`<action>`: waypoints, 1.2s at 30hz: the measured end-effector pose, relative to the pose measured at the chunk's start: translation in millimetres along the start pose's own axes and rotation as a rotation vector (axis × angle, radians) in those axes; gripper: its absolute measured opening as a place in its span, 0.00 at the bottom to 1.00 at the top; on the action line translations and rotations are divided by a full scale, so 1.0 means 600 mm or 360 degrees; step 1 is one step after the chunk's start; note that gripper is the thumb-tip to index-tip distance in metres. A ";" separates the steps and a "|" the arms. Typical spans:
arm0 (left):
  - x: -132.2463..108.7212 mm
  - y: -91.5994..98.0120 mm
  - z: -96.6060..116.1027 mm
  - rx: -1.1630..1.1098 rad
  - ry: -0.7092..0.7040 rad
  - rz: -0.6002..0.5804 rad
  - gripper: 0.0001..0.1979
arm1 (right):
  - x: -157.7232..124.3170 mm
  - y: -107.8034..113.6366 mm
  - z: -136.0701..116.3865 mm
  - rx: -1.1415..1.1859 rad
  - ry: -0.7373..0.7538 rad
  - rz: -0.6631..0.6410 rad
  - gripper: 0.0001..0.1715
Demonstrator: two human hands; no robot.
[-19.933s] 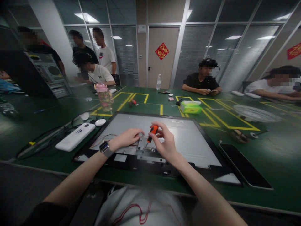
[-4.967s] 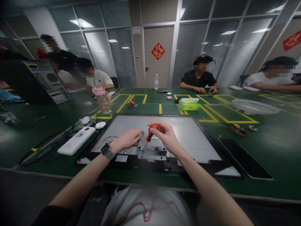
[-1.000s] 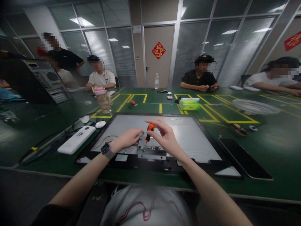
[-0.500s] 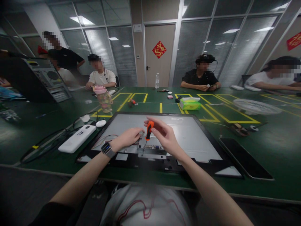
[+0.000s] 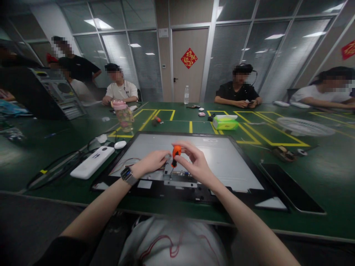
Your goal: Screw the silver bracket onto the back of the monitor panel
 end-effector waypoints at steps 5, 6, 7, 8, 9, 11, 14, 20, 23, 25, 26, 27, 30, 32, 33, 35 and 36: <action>0.000 -0.002 -0.002 -0.0009 -0.0005 0.0013 0.14 | 0.000 0.010 0.004 -0.0059 -0.0083 0.0073 0.17; 0.000 -0.002 -0.003 -0.0010 -0.0006 0.0015 0.14 | 0.000 0.010 0.004 -0.0022 -0.0116 0.0018 0.19; 0.000 -0.003 -0.003 -0.0008 -0.0005 0.0013 0.14 | -0.001 0.009 0.003 0.0024 -0.0134 -0.0038 0.20; 0.000 -0.003 -0.003 -0.0003 -0.0003 0.0010 0.14 | -0.001 0.008 0.003 0.0068 -0.0140 -0.0084 0.21; 0.000 -0.003 -0.003 0.0002 0.0000 0.0007 0.13 | 0.000 0.007 0.002 0.0097 -0.0136 -0.0113 0.21; -0.001 -0.003 -0.003 0.0011 0.0005 0.0007 0.13 | 0.002 0.008 0.001 0.0092 -0.0095 -0.0085 0.19; -0.001 -0.003 -0.003 0.0012 0.0005 0.0005 0.14 | 0.004 0.016 0.004 0.0005 -0.0049 0.0078 0.14; -0.001 0.000 -0.001 -0.0012 0.0028 -0.0006 0.14 | 0.001 0.019 0.004 0.0134 -0.0147 -0.0125 0.19; -0.001 0.000 -0.001 -0.0019 0.0031 0.0001 0.14 | 0.001 0.015 0.001 0.0129 -0.0144 -0.0189 0.20; -0.001 0.000 -0.001 -0.0018 0.0027 0.0004 0.14 | 0.003 0.016 0.001 0.0043 -0.0110 -0.0089 0.19; -0.001 -0.001 -0.001 -0.0016 0.0028 0.0000 0.14 | 0.003 0.017 0.000 -0.0049 -0.0072 -0.0002 0.18; -0.001 -0.001 -0.001 -0.0012 0.0032 -0.0006 0.14 | 0.004 0.020 -0.002 -0.0165 -0.0020 0.0088 0.17; -0.001 0.000 0.000 -0.0004 0.0038 -0.0023 0.15 | 0.004 0.022 -0.008 -0.0405 0.0095 0.0172 0.17; -0.001 0.001 0.001 0.0004 0.0037 -0.0026 0.15 | 0.004 0.019 -0.007 -0.0333 0.0071 0.0059 0.19; -0.001 0.001 0.001 0.0009 0.0037 -0.0027 0.14 | 0.004 0.017 -0.006 -0.0275 0.0050 0.0014 0.21; -0.001 0.002 0.002 0.0013 0.0036 -0.0024 0.14 | 0.004 0.017 -0.005 -0.0265 0.0056 0.0016 0.21; -0.001 0.002 0.002 0.0012 0.0036 -0.0022 0.14 | 0.003 0.017 -0.005 -0.0327 0.0093 0.0056 0.21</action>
Point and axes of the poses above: each hand's wrist, its own x-axis towards the middle knuckle, its own y-axis out of the back of the hand, z = x × y, the point moved 4 cm from there along x, towards the middle knuckle, and after that the axes turned 5 degrees about -x, right-handed, at the moved point
